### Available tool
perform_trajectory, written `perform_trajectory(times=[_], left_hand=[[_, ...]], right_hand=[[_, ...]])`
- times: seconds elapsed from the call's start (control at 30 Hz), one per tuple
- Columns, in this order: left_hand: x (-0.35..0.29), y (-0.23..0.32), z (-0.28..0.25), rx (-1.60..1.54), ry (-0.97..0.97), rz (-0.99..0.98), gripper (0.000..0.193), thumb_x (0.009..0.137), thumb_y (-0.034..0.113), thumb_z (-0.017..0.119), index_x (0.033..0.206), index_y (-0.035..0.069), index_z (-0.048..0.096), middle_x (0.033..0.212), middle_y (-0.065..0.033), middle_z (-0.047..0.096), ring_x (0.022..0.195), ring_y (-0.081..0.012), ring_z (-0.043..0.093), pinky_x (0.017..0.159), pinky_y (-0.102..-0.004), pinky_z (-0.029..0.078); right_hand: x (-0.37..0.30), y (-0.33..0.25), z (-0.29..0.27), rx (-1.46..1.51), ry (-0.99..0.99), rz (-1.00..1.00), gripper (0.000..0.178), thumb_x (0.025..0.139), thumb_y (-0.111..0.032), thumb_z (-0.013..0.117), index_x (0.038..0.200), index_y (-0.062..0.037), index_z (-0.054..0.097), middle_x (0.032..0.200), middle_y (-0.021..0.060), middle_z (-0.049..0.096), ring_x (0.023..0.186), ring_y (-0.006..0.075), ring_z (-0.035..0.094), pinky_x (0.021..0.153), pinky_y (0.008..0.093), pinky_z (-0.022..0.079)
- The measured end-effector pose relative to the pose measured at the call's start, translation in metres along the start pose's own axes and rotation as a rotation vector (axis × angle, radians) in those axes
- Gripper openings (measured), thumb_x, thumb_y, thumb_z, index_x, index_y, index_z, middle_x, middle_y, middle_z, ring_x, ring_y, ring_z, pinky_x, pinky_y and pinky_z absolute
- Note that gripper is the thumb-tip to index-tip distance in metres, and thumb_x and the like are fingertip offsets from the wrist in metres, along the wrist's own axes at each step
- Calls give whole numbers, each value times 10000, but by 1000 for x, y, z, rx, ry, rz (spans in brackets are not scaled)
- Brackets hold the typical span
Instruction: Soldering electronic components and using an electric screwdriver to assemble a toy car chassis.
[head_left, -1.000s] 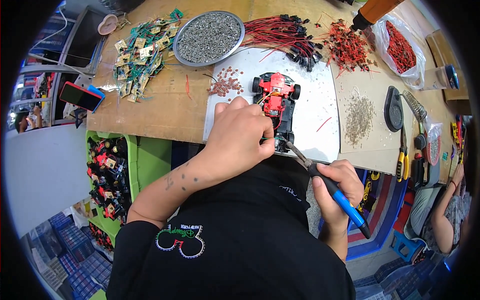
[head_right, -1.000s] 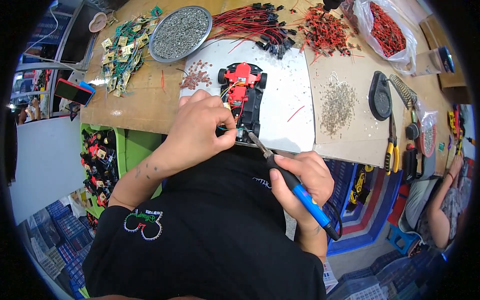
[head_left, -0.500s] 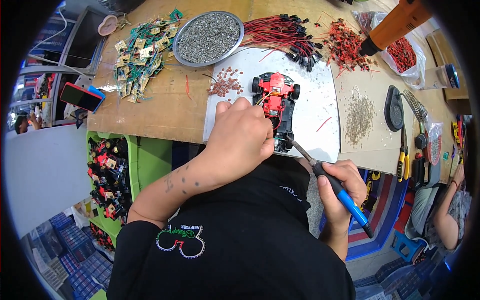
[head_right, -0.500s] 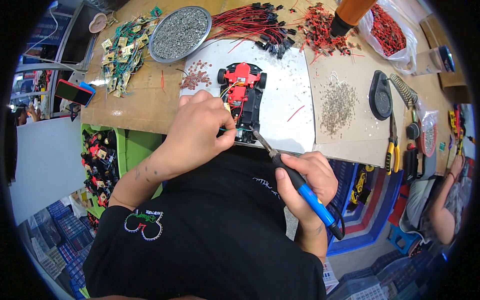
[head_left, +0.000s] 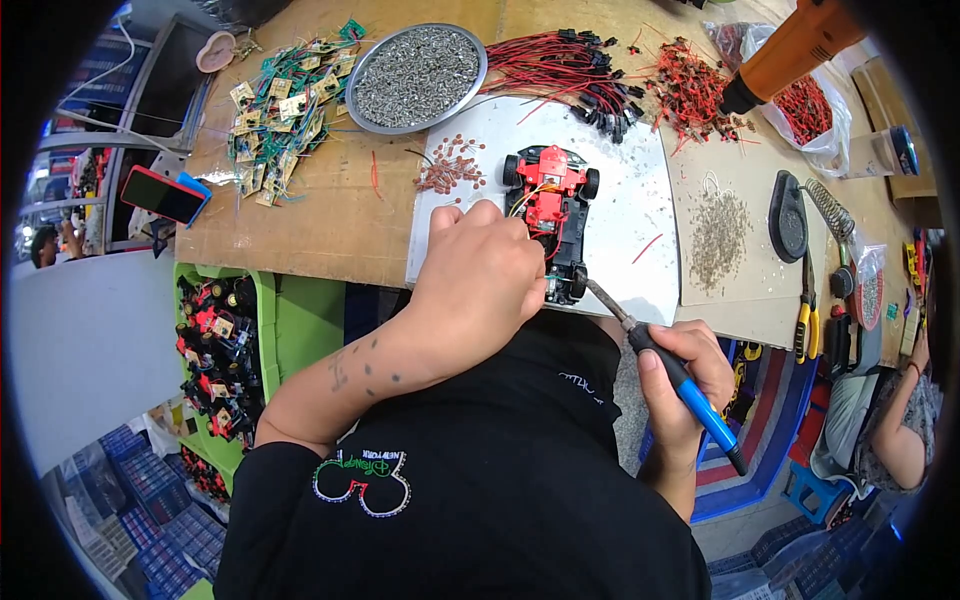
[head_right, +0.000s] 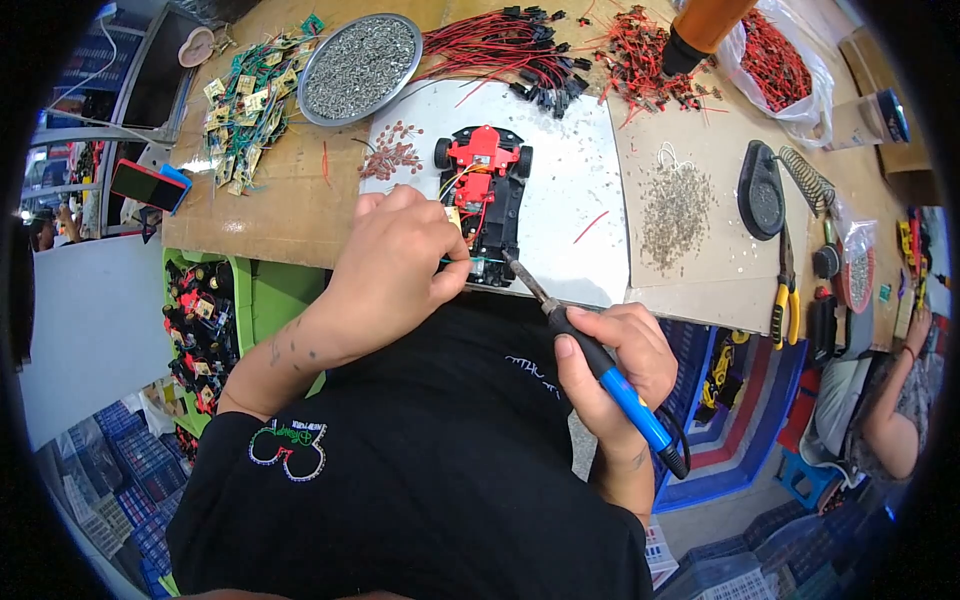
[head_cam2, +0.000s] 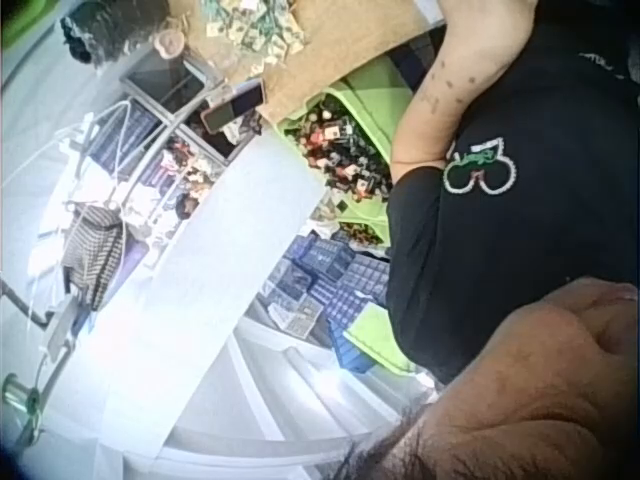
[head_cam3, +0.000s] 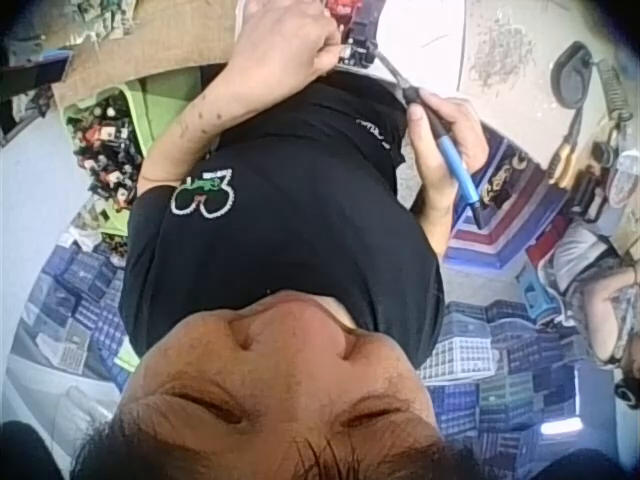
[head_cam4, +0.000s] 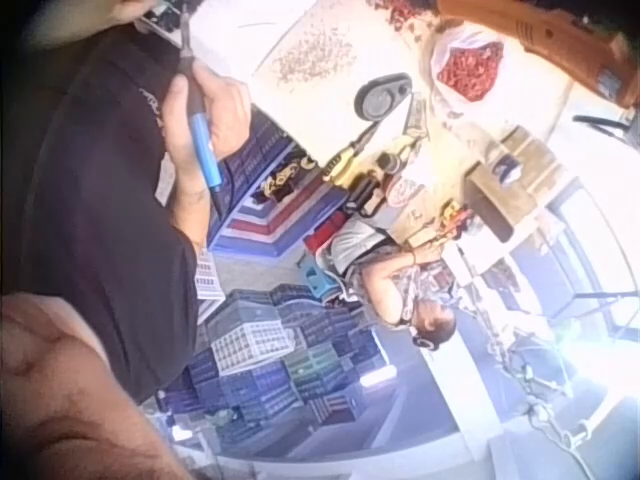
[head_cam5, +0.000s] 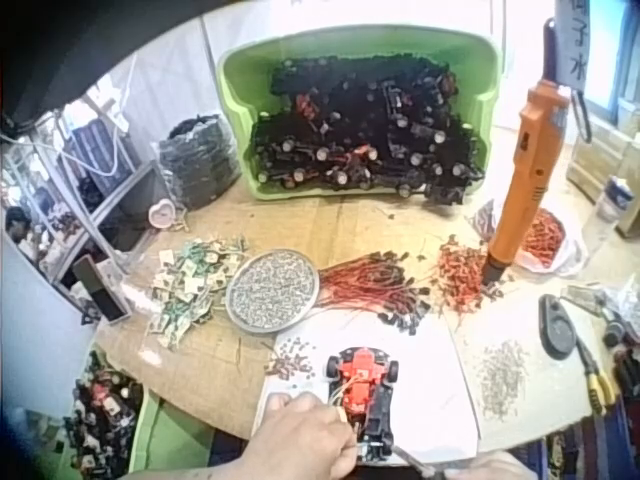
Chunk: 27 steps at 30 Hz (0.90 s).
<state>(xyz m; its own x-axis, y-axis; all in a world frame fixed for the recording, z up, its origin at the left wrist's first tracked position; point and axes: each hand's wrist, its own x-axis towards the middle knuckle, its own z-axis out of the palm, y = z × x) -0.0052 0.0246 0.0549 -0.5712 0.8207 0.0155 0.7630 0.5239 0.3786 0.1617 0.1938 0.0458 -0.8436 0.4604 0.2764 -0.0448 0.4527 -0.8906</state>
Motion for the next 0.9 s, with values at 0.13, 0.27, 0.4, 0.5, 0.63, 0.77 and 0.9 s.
perform_trajectory(times=[0.13, 0.27, 0.4, 0.5, 0.63, 0.77, 0.9], left_hand=[[0, -1, -1, -9, -20, -8, 81, 737, 149, 734, 711, 115, 665, 786, -10, 613, 885, -228, 552, 821, -402, 368], [-1, 0, -4, -20, -47, -18, 83, 753, 171, 745, 732, 122, 680, 795, -7, 617, 892, -224, 559, 836, -402, 364], [-3, -3, -2, -84, 5, -16, 79, 761, 187, 754, 751, 133, 697, 795, 4, 614, 894, -214, 559, 848, -393, 359], [-8, -6, -1, -249, 68, -61, 83, 754, 202, 767, 758, 142, 710, 797, 16, 611, 890, -200, 554, 857, -388, 358], [-17, -11, 8, -244, 83, -7, 102, 726, 197, 771, 728, 136, 689, 815, 28, 603, 926, -195, 547, 873, -403, 350], [-23, -12, 15, -206, 114, 12, 109, 716, 185, 756, 702, 129, 663, 845, 31, 590, 983, -193, 536, 891, -423, 335], [-24, -11, 16, -210, 120, 20, 107, 720, 185, 753, 706, 125, 665, 855, 31, 590, 990, -198, 532, 893, -425, 331]], right_hand=[[0, 1, -1, 0, 5, 1, 206, 706, -13, 735, 908, 3, 699, 744, 95, 656, 678, 214, 597, 640, 290, 460], [0, 0, -2, 1, 10, 6, 203, 711, -12, 733, 910, 3, 696, 746, 95, 657, 680, 213, 597, 642, 291, 460], [0, -1, -2, 8, 31, 9, 203, 709, -6, 728, 910, -1, 695, 747, 95, 656, 678, 210, 594, 640, 288, 457], [-1, 1, -2, 12, 42, -2, 206, 700, -8, 728, 904, 1, 695, 729, 92, 643, 667, 207, 588, 628, 286, 453], [-4, 4, -3, 33, 0, -32, 209, 684, -18, 736, 889, 2, 697, 704, 87, 622, 651, 206, 579, 614, 285, 449], [-4, 3, 2, 32, -45, -50, 209, 667, -27, 749, 868, 1, 702, 678, 80, 603, 633, 204, 571, 598, 286, 448], [-4, 2, 3, 14, -64, -65, 206, 662, -28, 754, 860, 1, 705, 670, 79, 601, 622, 204, 573, 583, 289, 451]])
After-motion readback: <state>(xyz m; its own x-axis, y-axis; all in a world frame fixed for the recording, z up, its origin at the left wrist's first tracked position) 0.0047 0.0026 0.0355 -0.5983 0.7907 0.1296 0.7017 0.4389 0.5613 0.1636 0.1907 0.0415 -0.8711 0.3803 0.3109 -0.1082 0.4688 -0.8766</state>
